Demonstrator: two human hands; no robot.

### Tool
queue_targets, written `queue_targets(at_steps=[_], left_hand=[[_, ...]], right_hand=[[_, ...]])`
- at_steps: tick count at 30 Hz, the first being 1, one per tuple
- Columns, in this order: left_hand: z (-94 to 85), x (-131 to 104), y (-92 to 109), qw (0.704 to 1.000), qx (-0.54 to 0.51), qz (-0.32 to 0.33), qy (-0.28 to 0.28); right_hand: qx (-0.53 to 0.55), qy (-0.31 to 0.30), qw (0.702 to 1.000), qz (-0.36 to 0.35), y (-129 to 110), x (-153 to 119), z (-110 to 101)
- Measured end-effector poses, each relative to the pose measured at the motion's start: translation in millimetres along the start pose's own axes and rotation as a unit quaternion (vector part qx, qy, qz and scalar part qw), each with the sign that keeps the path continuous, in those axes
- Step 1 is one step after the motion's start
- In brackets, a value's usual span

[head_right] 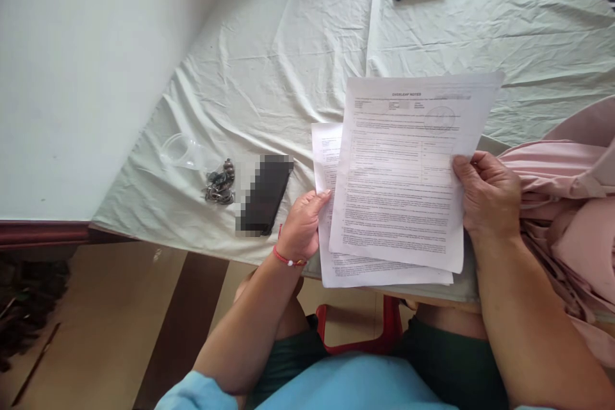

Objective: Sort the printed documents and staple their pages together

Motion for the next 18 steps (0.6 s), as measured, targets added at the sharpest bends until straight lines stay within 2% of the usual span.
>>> queue_targets(at_steps=[3, 8, 18], left_hand=[[-0.3, -0.1, -2.4, 1.0, 0.001, -0.005, -0.007], [0.0, 0.2, -2.7, 1.0, 0.005, 0.009, -0.014], [0.1, -1.2, -1.0, 1.0, 0.011, 0.011, -0.012]], right_hand=[[0.01, 0.009, 0.999, 0.033, 1.3, 0.6, -0.2], [0.029, -0.01, 0.997, 0.07, 2.4, 1.1, 2.7], [0.053, -0.001, 0.996, 0.074, 2.0, 0.7, 2.5]])
Point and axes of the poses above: each hand's wrist, its own x-axis towards the middle knuckle, its own z-axis out of the palm, y = z × x, the point moved 7 cm from there along x, towards the middle knuckle, and after that the axes turned 5 degrees about x, right-handed, at the moved point
